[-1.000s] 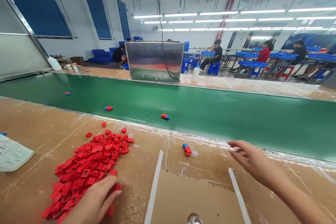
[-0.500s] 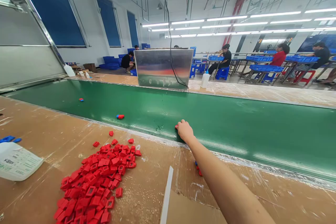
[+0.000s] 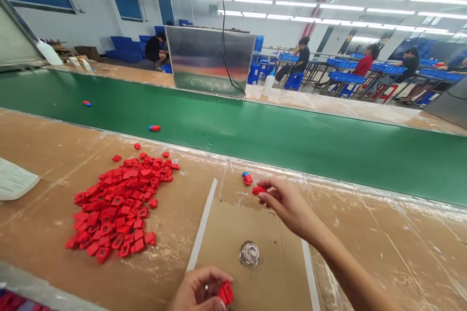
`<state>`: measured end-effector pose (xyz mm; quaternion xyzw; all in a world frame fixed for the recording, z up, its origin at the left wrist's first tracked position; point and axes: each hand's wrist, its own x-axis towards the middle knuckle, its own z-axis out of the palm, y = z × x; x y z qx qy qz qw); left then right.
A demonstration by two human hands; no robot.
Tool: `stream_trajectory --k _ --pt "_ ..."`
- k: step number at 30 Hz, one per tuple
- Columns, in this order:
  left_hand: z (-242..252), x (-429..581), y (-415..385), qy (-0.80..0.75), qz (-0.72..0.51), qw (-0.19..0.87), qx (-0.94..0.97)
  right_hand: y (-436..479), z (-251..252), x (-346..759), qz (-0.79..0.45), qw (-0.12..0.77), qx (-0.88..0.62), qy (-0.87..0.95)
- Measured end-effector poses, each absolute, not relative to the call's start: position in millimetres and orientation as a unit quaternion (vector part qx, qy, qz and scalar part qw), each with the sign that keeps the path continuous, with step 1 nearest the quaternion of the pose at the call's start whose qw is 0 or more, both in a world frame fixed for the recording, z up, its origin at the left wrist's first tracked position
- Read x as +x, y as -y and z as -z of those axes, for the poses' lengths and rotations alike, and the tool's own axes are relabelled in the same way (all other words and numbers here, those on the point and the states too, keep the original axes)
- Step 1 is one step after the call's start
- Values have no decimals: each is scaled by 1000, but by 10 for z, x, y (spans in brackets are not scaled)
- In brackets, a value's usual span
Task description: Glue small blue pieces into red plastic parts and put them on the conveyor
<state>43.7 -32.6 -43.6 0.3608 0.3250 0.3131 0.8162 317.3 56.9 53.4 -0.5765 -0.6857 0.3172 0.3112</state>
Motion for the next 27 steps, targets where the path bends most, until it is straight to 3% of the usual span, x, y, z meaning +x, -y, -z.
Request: stream_trajectory --k 8,17,27 --pt "174 405 455 -313 -344 806 366 476 -476 3077 -230 255 -558 755" --pt "135 392 456 -309 -320 820 359 529 -398 2975 -114 226 -553 794" --pt "78 381 454 -306 -312 825 359 526 -407 2932 -89 211 -544 807"
